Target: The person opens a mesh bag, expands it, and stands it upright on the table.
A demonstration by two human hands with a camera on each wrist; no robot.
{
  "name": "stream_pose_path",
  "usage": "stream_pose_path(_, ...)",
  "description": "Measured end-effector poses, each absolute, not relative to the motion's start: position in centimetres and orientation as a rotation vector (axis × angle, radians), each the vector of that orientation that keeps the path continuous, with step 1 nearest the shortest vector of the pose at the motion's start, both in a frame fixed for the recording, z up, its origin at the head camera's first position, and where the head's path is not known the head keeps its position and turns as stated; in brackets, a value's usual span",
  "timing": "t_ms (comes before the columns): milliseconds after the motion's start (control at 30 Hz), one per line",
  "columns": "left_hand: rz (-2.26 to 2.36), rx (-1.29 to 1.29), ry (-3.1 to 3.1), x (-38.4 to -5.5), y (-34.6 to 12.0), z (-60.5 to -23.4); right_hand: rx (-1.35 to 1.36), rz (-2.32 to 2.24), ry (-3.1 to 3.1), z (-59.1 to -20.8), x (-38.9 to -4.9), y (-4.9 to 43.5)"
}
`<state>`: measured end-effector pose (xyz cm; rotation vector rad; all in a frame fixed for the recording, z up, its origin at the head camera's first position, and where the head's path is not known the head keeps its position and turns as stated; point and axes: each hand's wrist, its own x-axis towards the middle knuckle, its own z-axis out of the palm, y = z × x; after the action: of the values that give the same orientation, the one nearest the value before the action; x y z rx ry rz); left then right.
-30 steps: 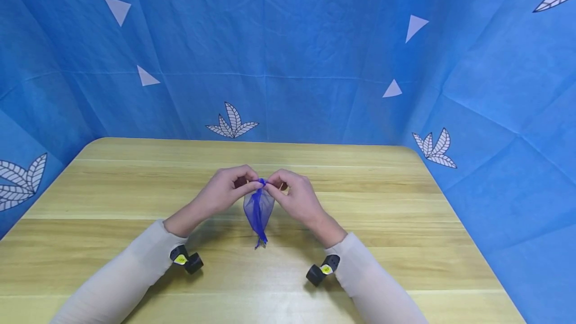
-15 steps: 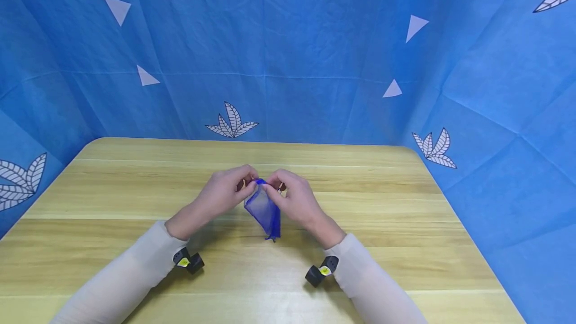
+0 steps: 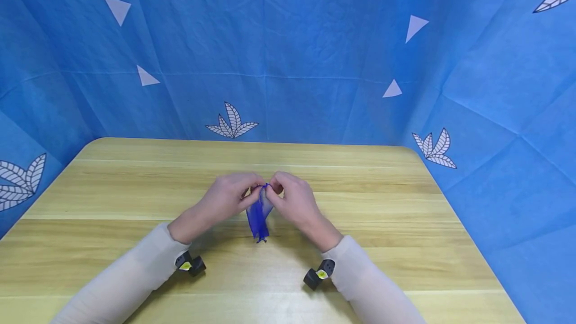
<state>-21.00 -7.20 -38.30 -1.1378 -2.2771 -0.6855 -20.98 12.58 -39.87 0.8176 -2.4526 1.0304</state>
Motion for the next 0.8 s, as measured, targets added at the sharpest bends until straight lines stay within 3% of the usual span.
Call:
stream_pose_path(300,-0.838,-0.929,-2.554,-20.82,-7.04,-38.12,0.763,1.182,-2.318,-39.61,-21.17,12.97)
stream_pose_path(800,-0.849,-0.836,-2.555,-20.99,-7.33,-38.10,0.717,1.099,-2.494,-39.26,-21.14,12.77)
